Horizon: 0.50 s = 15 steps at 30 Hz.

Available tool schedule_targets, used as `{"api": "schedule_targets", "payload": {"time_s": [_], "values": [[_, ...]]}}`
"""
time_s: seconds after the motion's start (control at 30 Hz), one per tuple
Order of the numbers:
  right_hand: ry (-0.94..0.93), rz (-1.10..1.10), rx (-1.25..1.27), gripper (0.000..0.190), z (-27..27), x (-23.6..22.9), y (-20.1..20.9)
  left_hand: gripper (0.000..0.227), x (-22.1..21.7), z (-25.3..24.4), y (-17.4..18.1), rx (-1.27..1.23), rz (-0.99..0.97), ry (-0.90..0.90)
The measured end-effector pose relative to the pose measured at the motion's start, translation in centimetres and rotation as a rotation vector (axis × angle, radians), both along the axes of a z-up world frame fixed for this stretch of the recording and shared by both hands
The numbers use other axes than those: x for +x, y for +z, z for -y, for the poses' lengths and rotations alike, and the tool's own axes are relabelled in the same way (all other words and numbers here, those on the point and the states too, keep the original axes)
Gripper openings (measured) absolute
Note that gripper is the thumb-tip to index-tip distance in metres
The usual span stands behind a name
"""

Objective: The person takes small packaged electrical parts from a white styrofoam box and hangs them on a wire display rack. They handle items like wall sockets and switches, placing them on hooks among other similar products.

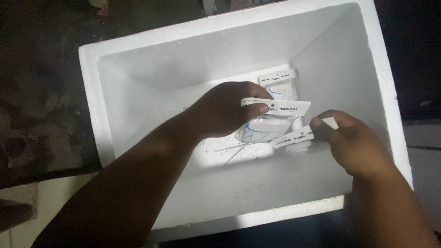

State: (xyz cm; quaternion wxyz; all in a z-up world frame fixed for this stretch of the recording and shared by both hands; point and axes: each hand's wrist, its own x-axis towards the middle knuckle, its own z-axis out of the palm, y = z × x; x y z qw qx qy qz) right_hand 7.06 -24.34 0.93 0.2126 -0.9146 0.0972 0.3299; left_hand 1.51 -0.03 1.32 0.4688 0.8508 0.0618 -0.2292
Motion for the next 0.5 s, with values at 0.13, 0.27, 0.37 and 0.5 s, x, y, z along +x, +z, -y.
{"api": "schedule_targets", "payload": {"time_s": [0.13, 0.27, 0.37, 0.5], "values": [[0.118, 0.036, 0.02, 0.029, 0.6, -0.1, -1.8, 0.041, -0.1, 0.3, -0.6, -0.012, 0.029, 0.013], [0.275, 0.149, 0.315, 0.042, 0.9, -0.9, -3.0, 0.037, -0.3, 1.0, -1.8, -0.013, 0.097, -0.068], [0.3, 0.134, 0.281, 0.045, -0.5, -1.5, -1.6, 0.034, -0.7, 1.5, -1.2, -0.06, 0.088, -0.074], [0.16, 0.086, 0.201, 0.031, -0.6, -1.1, -1.0, 0.033, 0.0, 1.2, -2.5, 0.005, 0.166, -0.017]]}}
